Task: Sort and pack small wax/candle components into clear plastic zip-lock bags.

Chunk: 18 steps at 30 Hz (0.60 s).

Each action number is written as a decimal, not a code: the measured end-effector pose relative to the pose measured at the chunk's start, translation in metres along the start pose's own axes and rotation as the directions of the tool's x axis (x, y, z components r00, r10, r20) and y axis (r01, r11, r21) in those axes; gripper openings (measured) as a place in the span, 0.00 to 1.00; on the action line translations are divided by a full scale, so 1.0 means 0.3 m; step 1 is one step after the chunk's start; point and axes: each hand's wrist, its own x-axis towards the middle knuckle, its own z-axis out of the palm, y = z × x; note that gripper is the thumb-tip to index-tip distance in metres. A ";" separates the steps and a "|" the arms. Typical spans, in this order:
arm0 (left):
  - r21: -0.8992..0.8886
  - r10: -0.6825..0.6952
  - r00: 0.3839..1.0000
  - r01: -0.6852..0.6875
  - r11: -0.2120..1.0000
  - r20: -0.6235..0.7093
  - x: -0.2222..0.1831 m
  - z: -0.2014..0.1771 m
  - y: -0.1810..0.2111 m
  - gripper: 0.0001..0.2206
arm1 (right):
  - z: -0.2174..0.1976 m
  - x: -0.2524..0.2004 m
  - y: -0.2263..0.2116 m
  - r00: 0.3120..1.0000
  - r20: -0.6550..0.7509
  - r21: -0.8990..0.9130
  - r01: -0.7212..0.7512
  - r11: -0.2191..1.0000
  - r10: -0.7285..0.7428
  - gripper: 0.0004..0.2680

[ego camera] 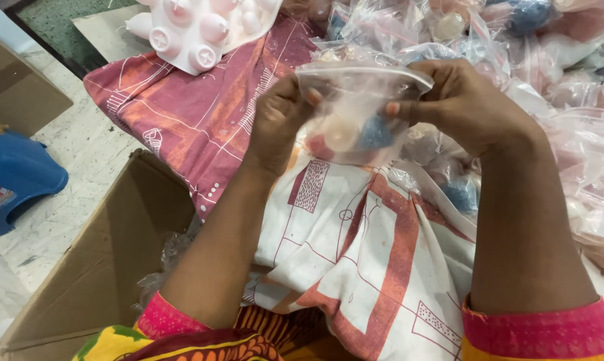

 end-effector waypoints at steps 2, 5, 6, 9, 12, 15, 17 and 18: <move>0.062 -0.017 0.997 0.012 0.998 0.071 -0.010 0.025 0.016 0.11 | 0.004 -0.006 -0.005 0.999 -0.025 0.063 0.027 0.998 -0.025 0.04; 0.162 -0.025 0.994 0.007 0.987 0.110 -0.017 0.003 -0.012 0.08 | 0.004 0.005 0.013 0.996 -0.062 0.194 0.073 0.978 -0.062 0.03; 0.196 -0.010 0.997 -0.006 0.981 0.080 -0.017 -0.013 -0.033 0.06 | 0.001 0.009 0.024 0.994 -0.075 0.261 0.090 0.961 -0.073 0.03; 0.124 -0.058 0.996 0.066 0.990 -0.068 -0.010 0.004 -0.018 0.07 | 0.059 0.013 -0.028 0.990 -0.129 0.160 -0.044 0.986 0.065 0.04; 0.358 -0.062 0.984 0.118 0.926 -0.166 -0.002 -0.029 -0.066 0.09 | 0.096 0.042 -0.012 0.977 -0.091 -0.029 -0.197 0.980 0.193 0.06; 0.299 -0.207 0.968 0.242 0.923 -0.144 0.000 -0.027 -0.058 0.16 | 0.134 0.060 -0.013 0.967 -0.022 -0.082 -0.254 0.964 0.253 0.08; 0.470 -0.285 0.952 0.303 0.829 -0.111 -0.001 0.006 0.005 0.24 | 0.141 0.073 0.003 0.963 -0.046 -0.080 -0.270 0.960 0.267 0.09; 0.625 -0.367 0.926 0.341 0.702 -0.093 -0.003 0.023 0.034 0.35 | 0.144 0.077 0.013 0.957 -0.069 -0.077 -0.288 0.955 0.283 0.09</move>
